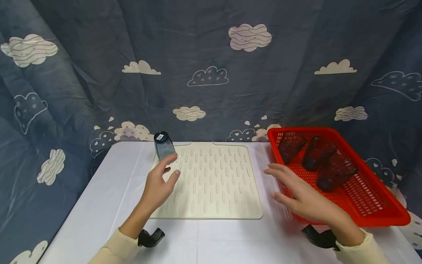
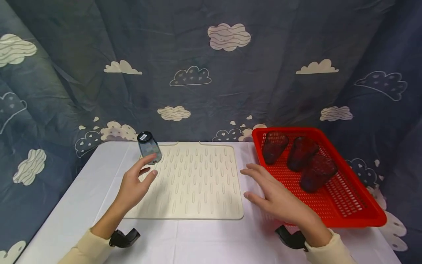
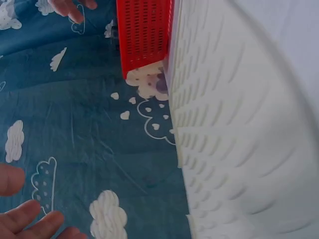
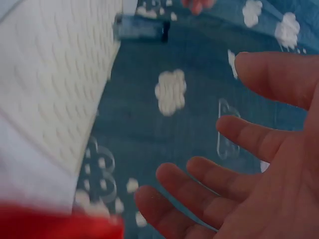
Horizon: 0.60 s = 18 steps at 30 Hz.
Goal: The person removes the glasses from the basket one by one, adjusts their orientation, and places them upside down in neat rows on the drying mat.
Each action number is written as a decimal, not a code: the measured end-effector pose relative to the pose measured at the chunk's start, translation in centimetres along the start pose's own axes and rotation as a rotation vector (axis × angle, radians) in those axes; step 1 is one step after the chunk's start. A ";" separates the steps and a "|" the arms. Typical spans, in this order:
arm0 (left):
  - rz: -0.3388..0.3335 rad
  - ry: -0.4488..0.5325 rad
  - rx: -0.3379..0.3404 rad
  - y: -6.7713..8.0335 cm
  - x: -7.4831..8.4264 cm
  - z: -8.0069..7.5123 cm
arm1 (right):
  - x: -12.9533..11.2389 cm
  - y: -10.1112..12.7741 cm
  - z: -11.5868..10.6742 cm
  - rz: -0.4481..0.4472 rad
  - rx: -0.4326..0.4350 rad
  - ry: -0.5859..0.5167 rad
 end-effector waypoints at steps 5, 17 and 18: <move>-0.016 0.037 0.018 1.9 -0.9 0.9 | 2.2 1.6 -2.7 0.014 0.061 0.041; 0.004 0.081 0.060 2.6 -0.9 1.2 | 8.9 2.7 -8.4 0.063 0.254 0.147; 0.001 0.072 0.055 2.7 -0.9 1.2 | 9.2 2.8 -8.6 0.079 0.248 0.160</move>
Point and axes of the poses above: each hand's wrist, its own y-axis away from the middle knuckle, its own z-axis out of the palm, x = y × z, the point moved 6 cm from there along -y, towards the middle knuckle, and after that the axes turned 14 degrees about -x, right-handed, at the moved point
